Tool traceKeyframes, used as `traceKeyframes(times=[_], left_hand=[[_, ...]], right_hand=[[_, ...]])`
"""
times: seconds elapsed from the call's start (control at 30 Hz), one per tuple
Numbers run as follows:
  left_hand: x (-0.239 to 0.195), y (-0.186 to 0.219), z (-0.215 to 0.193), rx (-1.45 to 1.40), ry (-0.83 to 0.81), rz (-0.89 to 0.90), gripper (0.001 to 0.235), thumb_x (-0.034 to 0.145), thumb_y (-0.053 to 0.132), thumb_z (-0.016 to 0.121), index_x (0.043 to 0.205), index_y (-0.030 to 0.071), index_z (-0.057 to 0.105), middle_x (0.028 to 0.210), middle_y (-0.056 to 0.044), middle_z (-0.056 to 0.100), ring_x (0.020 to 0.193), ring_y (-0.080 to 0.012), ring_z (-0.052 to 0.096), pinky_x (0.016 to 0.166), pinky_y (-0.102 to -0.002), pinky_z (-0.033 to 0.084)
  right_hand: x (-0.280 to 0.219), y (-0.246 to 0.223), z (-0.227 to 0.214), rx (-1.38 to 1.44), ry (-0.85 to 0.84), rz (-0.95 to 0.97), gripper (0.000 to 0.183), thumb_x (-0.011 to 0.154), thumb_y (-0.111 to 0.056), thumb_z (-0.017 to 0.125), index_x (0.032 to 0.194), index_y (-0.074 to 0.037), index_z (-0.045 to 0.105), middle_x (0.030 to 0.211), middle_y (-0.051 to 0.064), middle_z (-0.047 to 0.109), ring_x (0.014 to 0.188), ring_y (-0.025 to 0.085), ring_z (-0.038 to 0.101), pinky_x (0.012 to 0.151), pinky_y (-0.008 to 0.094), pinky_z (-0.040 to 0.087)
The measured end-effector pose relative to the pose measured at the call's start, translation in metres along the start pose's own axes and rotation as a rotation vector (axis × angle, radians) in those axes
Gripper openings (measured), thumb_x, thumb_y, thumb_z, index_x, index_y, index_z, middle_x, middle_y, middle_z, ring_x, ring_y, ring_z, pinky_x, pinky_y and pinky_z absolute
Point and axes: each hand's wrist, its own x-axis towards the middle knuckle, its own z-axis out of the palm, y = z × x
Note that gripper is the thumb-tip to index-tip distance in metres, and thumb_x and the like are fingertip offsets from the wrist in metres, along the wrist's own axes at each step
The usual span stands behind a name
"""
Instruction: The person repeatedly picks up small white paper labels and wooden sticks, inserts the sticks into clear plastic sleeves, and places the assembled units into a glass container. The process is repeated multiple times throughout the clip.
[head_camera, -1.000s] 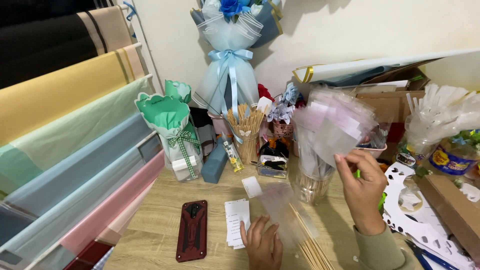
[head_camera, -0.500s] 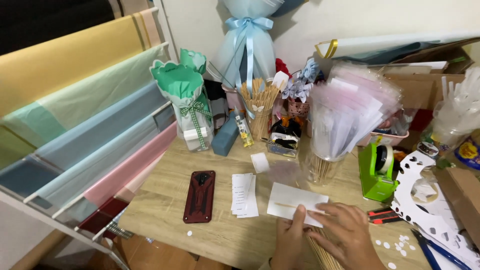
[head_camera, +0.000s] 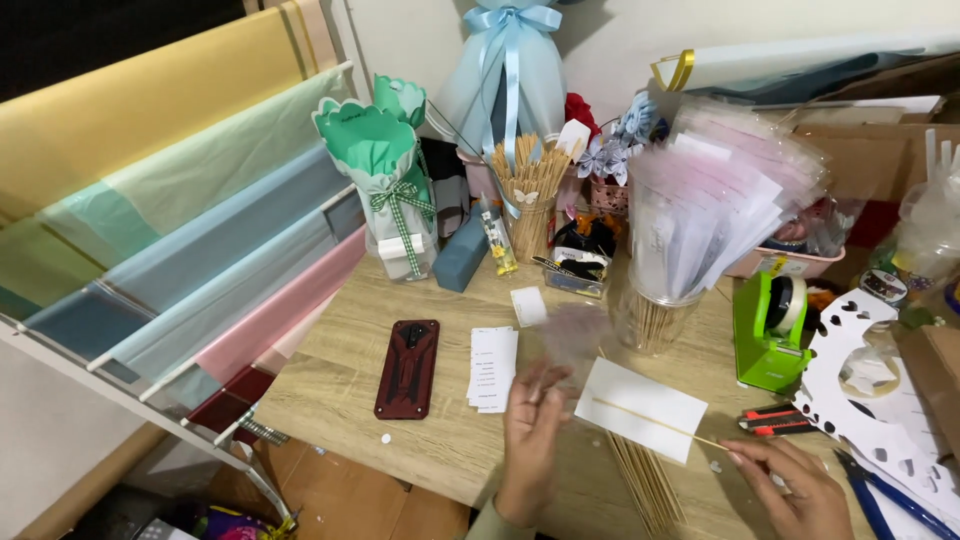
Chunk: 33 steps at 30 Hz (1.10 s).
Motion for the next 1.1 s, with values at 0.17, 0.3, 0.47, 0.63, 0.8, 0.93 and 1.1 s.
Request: traceKeyframes(times=[0.17,0.3,0.47,0.63,0.8,0.93,1.1], left_hand=[[0.013,0.001,-0.022,0.081,0.015,0.126,0.015,0.088,-0.001,0.073,0.102,0.0,0.068,0.094,-0.016,0.076,0.08,-0.0215,0.073,0.074,-0.034,0.065],[0.01,0.001,-0.026,0.16,-0.028,0.25,0.026,0.087,-0.008,0.072,0.098,0.006,0.052,0.09,-0.018,0.077,0.089,-0.0224,0.077,0.08,-0.033,0.066],[0.004,0.01,-0.032,0.525,-0.207,0.291,0.011,0.088,0.006,0.073,0.095,0.013,0.07,0.113,-0.01,0.074,0.115,-0.025,0.07,0.103,-0.042,0.054],[-0.002,0.02,-0.037,0.684,-0.367,0.259,0.016,0.09,0.023,0.074,0.105,0.025,0.079,0.137,-0.008,0.069,0.129,-0.0238,0.061,0.112,-0.045,0.047],[-0.009,0.034,-0.035,0.622,-0.592,-0.008,0.02,0.093,0.016,0.071,0.11,0.023,0.077,0.158,-0.011,0.05,0.149,-0.0218,0.044,0.12,-0.041,0.038],[-0.006,0.022,-0.042,0.771,-0.501,0.034,0.017,0.083,0.023,0.08,0.098,0.029,0.079,0.156,-0.002,0.056,0.15,-0.0223,0.042,0.125,-0.054,0.01],[-0.007,0.014,-0.044,0.927,-0.543,0.023,0.011,0.085,0.027,0.078,0.095,0.029,0.076,0.153,0.005,0.059,0.15,-0.018,0.041,0.125,-0.056,-0.011]], right_hand=[[0.003,0.012,-0.008,0.057,-0.023,-0.119,0.019,0.087,-0.021,0.071,0.103,-0.021,0.083,0.101,-0.008,0.083,0.095,0.01,0.074,0.1,0.029,0.048],[0.005,0.013,-0.017,0.054,-0.051,-0.227,0.02,0.089,-0.021,0.068,0.103,-0.021,0.082,0.1,-0.009,0.083,0.091,0.01,0.074,0.093,0.028,0.05],[0.003,0.026,-0.019,-0.032,0.017,-0.317,0.021,0.088,-0.022,0.069,0.107,-0.025,0.08,0.098,-0.01,0.079,0.088,0.011,0.07,0.094,0.029,0.044],[0.002,0.034,-0.024,-0.046,0.017,-0.342,0.021,0.09,-0.023,0.066,0.107,-0.027,0.079,0.103,-0.013,0.079,0.089,0.01,0.07,0.096,0.031,0.044],[0.0,0.044,-0.024,-0.078,0.008,-0.408,0.024,0.091,-0.026,0.064,0.111,-0.029,0.078,0.106,-0.013,0.077,0.092,0.007,0.069,0.102,0.031,0.038],[0.0,0.054,-0.024,-0.097,-0.022,-0.406,0.025,0.09,-0.027,0.064,0.11,-0.032,0.078,0.108,-0.012,0.076,0.098,0.006,0.07,0.111,0.035,0.036],[0.0,0.045,-0.023,-0.125,-0.029,-0.444,0.025,0.091,-0.026,0.062,0.111,-0.035,0.075,0.104,-0.016,0.075,0.1,0.002,0.069,0.122,0.039,0.029]])
